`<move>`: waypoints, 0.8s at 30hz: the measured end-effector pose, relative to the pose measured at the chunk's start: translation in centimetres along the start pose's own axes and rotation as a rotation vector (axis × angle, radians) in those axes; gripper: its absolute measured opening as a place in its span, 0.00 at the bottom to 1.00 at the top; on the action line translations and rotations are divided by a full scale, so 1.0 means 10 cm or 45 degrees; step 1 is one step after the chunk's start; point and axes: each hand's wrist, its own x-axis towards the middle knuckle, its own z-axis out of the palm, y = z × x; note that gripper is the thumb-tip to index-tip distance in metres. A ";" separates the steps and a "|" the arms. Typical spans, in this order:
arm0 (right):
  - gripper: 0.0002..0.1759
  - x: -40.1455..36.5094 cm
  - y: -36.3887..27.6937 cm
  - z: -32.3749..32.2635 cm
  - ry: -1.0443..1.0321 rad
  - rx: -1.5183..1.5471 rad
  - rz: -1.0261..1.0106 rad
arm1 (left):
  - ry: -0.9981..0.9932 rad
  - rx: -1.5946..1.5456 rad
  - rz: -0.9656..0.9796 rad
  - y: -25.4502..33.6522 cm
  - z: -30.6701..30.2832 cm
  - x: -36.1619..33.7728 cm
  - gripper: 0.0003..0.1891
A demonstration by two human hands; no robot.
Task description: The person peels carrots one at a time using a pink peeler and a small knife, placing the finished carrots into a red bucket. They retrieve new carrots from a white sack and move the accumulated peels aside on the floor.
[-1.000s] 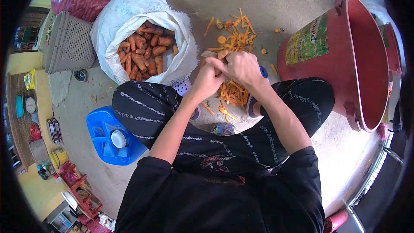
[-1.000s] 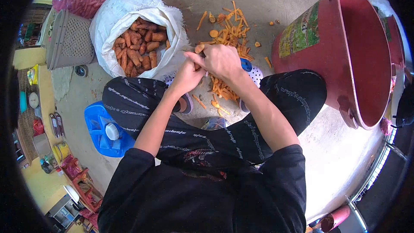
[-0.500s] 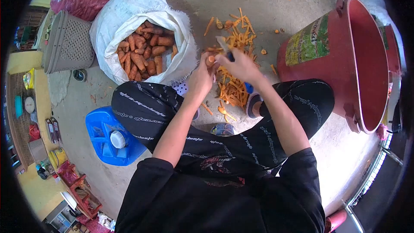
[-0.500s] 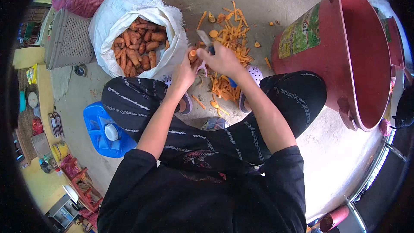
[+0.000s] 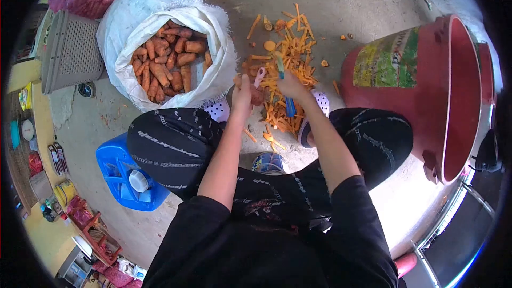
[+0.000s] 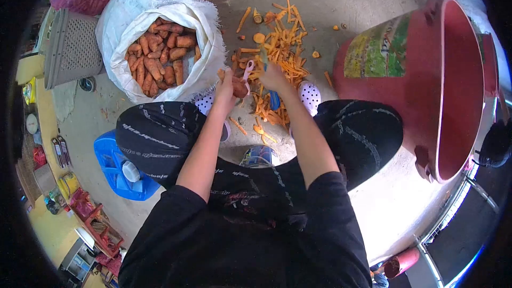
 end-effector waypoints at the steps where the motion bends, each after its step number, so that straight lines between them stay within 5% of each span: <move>1: 0.14 0.00 0.17 0.11 0.072 -0.119 -0.006 | -0.028 -0.228 -0.150 -0.03 -0.06 0.06 0.15; 5: 0.16 -0.01 0.57 0.39 0.047 -0.385 0.263 | 0.041 -0.608 -0.411 -0.13 -0.14 0.21 0.10; 8: 0.21 0.03 0.46 0.58 0.504 -0.844 0.149 | 0.068 -0.821 -0.506 -0.16 -0.13 0.20 0.11; 12: 0.27 0.36 0.47 1.11 0.150 -0.115 0.159 | -0.051 -1.029 -0.551 -0.09 -0.16 0.19 0.13; 15: 0.33 0.46 0.23 1.34 0.212 -0.241 0.386 | -0.058 -1.137 -0.481 0.07 -0.11 0.17 0.11; 17: 0.37 0.50 0.13 1.26 0.041 -0.264 0.624 | -0.004 -1.046 -0.381 0.14 -0.11 0.17 0.10; 20: 0.35 0.38 0.24 1.36 0.171 -0.187 0.618 | 0.240 -0.722 -0.242 0.06 -0.19 0.20 0.10; 24: 0.28 0.31 0.40 0.98 -0.303 -0.318 0.227 | 0.252 -0.244 -0.141 0.11 -0.20 0.13 0.11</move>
